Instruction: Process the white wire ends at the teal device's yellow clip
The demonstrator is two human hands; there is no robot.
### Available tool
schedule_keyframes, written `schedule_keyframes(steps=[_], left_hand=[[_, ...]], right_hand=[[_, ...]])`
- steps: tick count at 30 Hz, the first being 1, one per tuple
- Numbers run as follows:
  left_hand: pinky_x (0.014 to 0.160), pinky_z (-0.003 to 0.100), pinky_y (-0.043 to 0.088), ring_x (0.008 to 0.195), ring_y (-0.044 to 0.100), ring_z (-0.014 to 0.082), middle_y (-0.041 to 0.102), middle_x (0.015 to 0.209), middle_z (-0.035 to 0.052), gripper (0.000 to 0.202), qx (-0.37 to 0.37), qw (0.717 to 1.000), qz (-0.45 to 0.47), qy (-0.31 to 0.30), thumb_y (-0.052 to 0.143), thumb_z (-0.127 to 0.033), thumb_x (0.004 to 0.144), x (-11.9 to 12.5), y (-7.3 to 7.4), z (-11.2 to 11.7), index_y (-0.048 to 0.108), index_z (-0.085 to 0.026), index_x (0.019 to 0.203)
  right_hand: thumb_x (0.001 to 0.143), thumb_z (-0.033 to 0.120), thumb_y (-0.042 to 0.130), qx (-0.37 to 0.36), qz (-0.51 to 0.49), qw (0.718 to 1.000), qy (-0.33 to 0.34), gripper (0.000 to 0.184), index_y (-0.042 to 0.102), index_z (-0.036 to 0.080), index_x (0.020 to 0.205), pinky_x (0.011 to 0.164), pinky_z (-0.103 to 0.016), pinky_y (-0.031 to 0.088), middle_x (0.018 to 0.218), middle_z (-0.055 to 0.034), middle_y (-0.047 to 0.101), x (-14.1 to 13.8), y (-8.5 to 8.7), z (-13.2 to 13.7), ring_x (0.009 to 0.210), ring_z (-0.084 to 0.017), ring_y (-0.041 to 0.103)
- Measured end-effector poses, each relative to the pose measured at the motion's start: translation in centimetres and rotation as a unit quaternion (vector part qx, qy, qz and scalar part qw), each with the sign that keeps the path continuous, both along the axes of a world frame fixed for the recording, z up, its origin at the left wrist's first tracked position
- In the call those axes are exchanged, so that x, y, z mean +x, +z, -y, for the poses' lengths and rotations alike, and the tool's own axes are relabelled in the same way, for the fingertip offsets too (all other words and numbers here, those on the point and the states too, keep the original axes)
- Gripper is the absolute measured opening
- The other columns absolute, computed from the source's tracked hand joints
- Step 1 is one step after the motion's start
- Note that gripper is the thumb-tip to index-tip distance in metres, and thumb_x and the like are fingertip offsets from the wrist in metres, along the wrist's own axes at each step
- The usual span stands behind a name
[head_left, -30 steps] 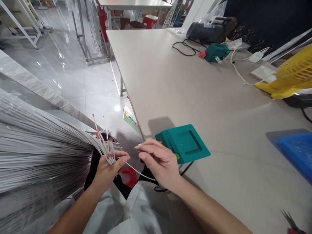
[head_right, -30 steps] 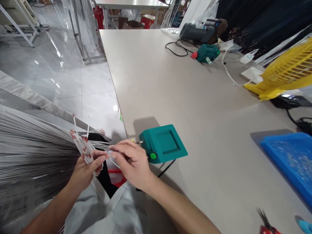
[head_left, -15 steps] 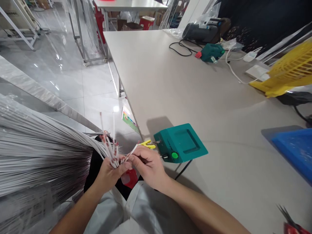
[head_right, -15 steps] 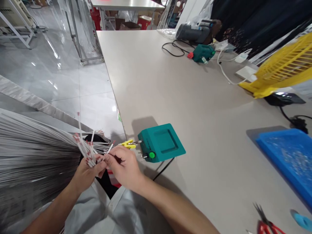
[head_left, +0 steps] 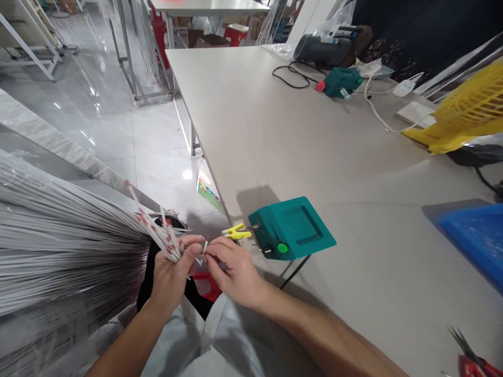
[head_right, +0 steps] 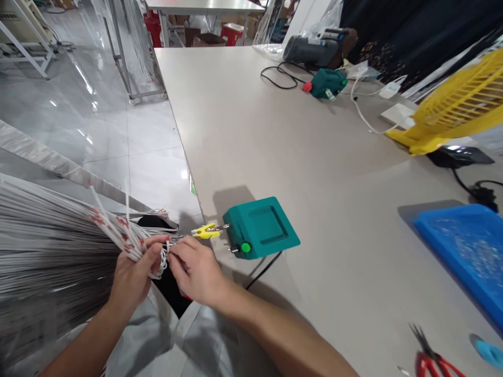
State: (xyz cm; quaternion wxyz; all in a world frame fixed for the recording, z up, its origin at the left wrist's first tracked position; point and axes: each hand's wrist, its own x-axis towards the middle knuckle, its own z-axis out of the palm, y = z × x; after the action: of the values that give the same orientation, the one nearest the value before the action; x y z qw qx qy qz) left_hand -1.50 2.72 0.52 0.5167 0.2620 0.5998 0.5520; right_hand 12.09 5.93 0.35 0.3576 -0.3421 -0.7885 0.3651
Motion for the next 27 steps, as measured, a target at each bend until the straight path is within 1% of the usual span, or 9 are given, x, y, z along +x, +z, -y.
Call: schedule_keyframes(steps=[2, 3, 6, 9, 12, 15, 17, 21, 27], left_hand=[[0.042, 0.022, 0.032, 0.042, 0.039, 0.0078, 0.053, 0.049, -0.0028, 0.020, 0.001, 0.996, -0.068, -0.057, 0.070, -0.031, 0.067, 0.1, 0.2, 0.3, 0.072, -0.015, 0.078], [0.043, 0.022, 0.032, 0.042, 0.039, 0.0081, 0.050, 0.046, -0.0036, 0.019, 0.001, 0.993, -0.090, -0.070, 0.069, -0.031, 0.068, 0.2, 0.2, 0.3, 0.072, -0.015, 0.079], [0.043, 0.021, 0.033, 0.042, 0.038, 0.0079, 0.044, 0.043, -0.0058, 0.021, -0.013, 0.991, -0.118, -0.059, 0.063, -0.033, 0.074, 0.3, 0.4, 0.3, 0.071, -0.016, 0.083], [0.044, 0.020, 0.035, 0.042, 0.040, 0.0082, 0.043, 0.042, -0.0065, 0.019, -0.024, 0.990, -0.131, -0.055, 0.064, -0.031, 0.072, 0.6, 0.5, 0.2, 0.071, -0.015, 0.081], [0.052, 0.021, 0.042, 0.051, 0.050, 0.0110, 0.053, 0.048, -0.0036, 0.012, -0.014, 0.989, -0.139, -0.050, 0.068, -0.025, 0.066, 1.1, 0.4, 0.3, 0.072, -0.016, 0.073], [0.061, 0.024, 0.045, 0.064, 0.057, 0.0152, 0.063, 0.060, 0.0004, 0.010, -0.006, 0.990, -0.132, -0.048, 0.069, -0.024, 0.065, 1.5, 0.1, 0.5, 0.072, -0.016, 0.069], [0.058, 0.024, 0.045, 0.062, 0.056, 0.0151, 0.060, 0.056, -0.0003, 0.012, -0.012, 0.991, -0.121, -0.057, 0.068, -0.025, 0.066, 1.4, -0.1, 0.7, 0.071, -0.015, 0.071], [0.046, 0.021, 0.037, 0.048, 0.047, 0.0104, 0.046, 0.043, -0.0052, 0.014, -0.027, 0.993, -0.096, -0.068, 0.066, -0.029, 0.069, 0.8, -0.4, 0.9, 0.067, -0.015, 0.068], [0.045, 0.019, 0.032, 0.047, 0.040, 0.0067, 0.052, 0.053, -0.0033, 0.021, -0.011, 0.992, -0.084, -0.094, 0.058, -0.032, 0.078, 0.1, -0.6, 1.2, 0.060, -0.015, 0.065]], right_hand=[[0.085, 0.015, 0.041, 0.011, 0.019, 1.000, 0.021, 0.020, 0.060, 0.015, 0.076, 0.062, -0.025, 0.048, 0.074, -0.0065, 0.058, 0.0, -0.3, 0.0, 0.069, -0.014, 0.054], [0.085, 0.015, 0.041, 0.016, 0.025, 0.999, 0.024, 0.021, 0.060, 0.015, 0.076, 0.063, -0.025, 0.048, 0.074, -0.0068, 0.058, 0.1, -0.3, 0.0, 0.069, -0.014, 0.054], [0.085, 0.015, 0.045, 0.021, 0.013, 1.000, -0.009, 0.019, 0.063, 0.016, 0.086, 0.066, -0.025, 0.049, 0.080, -0.0070, 0.061, 0.4, 0.0, -0.2, 0.074, -0.014, 0.056], [0.083, 0.016, 0.049, 0.004, -0.032, 0.998, -0.058, 0.017, 0.064, 0.018, 0.092, 0.066, -0.026, 0.049, 0.082, -0.0067, 0.063, 0.6, 0.5, -0.5, 0.076, -0.014, 0.059], [0.079, 0.018, 0.057, -0.020, -0.060, 0.995, -0.083, 0.007, 0.064, 0.018, 0.079, 0.058, -0.025, 0.048, 0.072, -0.0043, 0.063, 0.5, 0.6, -0.8, 0.066, -0.013, 0.058], [0.077, 0.017, 0.058, -0.037, -0.064, 0.992, -0.102, 0.010, 0.062, 0.018, 0.068, 0.054, -0.024, 0.045, 0.064, -0.0023, 0.061, 0.3, 0.3, -0.8, 0.059, -0.012, 0.055], [0.079, 0.016, 0.055, -0.050, -0.061, 0.992, -0.095, 0.014, 0.061, 0.018, 0.067, 0.055, -0.025, 0.044, 0.063, -0.0023, 0.061, 0.3, 0.3, -0.9, 0.059, -0.012, 0.054], [0.084, 0.017, 0.049, -0.058, -0.072, 0.994, -0.050, 0.016, 0.061, 0.017, 0.072, 0.062, -0.026, 0.045, 0.069, -0.0037, 0.062, 0.3, 0.6, -0.9, 0.067, -0.013, 0.056], [0.084, 0.016, 0.048, -0.056, -0.033, 0.996, -0.053, 0.017, 0.060, 0.017, 0.073, 0.060, -0.025, 0.045, 0.067, -0.0028, 0.059, 0.5, 1.0, -1.0, 0.065, -0.013, 0.054]])
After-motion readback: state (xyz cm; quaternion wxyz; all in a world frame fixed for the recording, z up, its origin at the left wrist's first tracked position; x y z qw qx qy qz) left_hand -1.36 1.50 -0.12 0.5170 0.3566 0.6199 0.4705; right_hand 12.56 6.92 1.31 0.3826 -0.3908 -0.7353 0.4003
